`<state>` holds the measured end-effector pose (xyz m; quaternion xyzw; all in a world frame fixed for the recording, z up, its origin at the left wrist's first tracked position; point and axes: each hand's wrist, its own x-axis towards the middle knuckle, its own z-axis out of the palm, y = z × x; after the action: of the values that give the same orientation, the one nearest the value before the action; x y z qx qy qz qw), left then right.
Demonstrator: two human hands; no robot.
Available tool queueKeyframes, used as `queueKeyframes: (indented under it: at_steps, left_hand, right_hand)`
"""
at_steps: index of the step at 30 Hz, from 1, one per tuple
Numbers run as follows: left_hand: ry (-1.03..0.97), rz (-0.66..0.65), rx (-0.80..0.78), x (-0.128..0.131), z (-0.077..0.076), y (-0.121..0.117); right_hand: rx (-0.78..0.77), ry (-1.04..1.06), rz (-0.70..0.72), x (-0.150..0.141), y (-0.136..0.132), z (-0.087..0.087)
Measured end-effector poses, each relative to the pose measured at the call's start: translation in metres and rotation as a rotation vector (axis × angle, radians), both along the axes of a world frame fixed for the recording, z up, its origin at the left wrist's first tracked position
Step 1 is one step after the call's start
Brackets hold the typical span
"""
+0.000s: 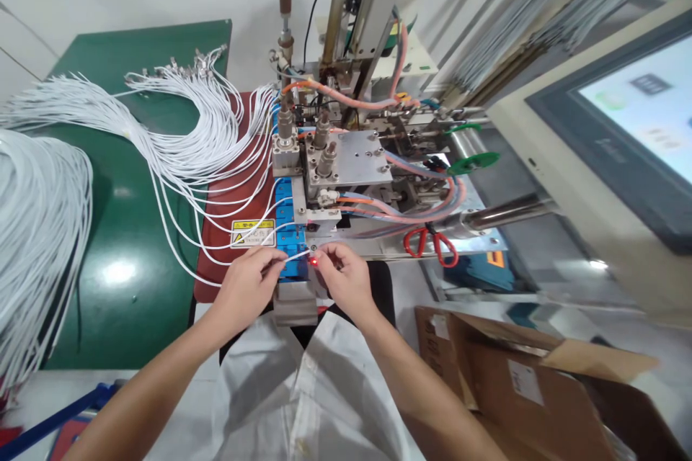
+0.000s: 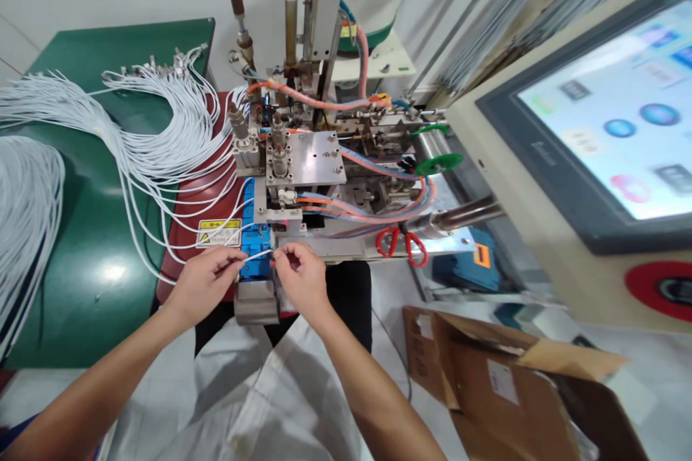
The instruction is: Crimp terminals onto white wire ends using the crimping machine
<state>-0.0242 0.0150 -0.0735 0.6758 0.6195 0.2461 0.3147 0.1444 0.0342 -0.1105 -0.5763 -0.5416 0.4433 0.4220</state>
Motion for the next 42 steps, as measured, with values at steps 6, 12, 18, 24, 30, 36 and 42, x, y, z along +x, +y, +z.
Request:
queueKeyframes:
  at_steps: [6,12,18,24,30,36,42]
  left_hand:
    - [0.135,-0.029,0.078,-0.007,0.0,0.012]
    - [0.042,-0.03,0.101,-0.008,-0.004,0.008]
    - [0.016,-0.043,0.061,-0.009,-0.008,0.008]
    - [0.077,-0.071,0.051,-0.009,-0.01,0.01]
    - [0.13,-0.064,0.029,-0.006,-0.003,0.011]
    - [0.168,-0.092,0.022,-0.006,-0.004,0.013]
    - [0.163,-0.119,0.063,-0.009,-0.008,0.014]
  right_hand:
    - [-0.06,-0.061,0.06,-0.001,0.004,-0.009]
    - [-0.1,0.064,-0.018,0.001,0.004,-0.011]
    - [-0.104,0.076,-0.016,-0.004,0.004,-0.009]
    - [-0.064,-0.02,-0.012,-0.004,0.004,-0.011]
    - [-0.109,-0.099,0.081,0.0,0.006,-0.011]
    - [-0.072,-0.194,0.186,0.006,0.012,-0.006]
    - [0.171,-0.472,0.312,0.006,0.018,-0.007]
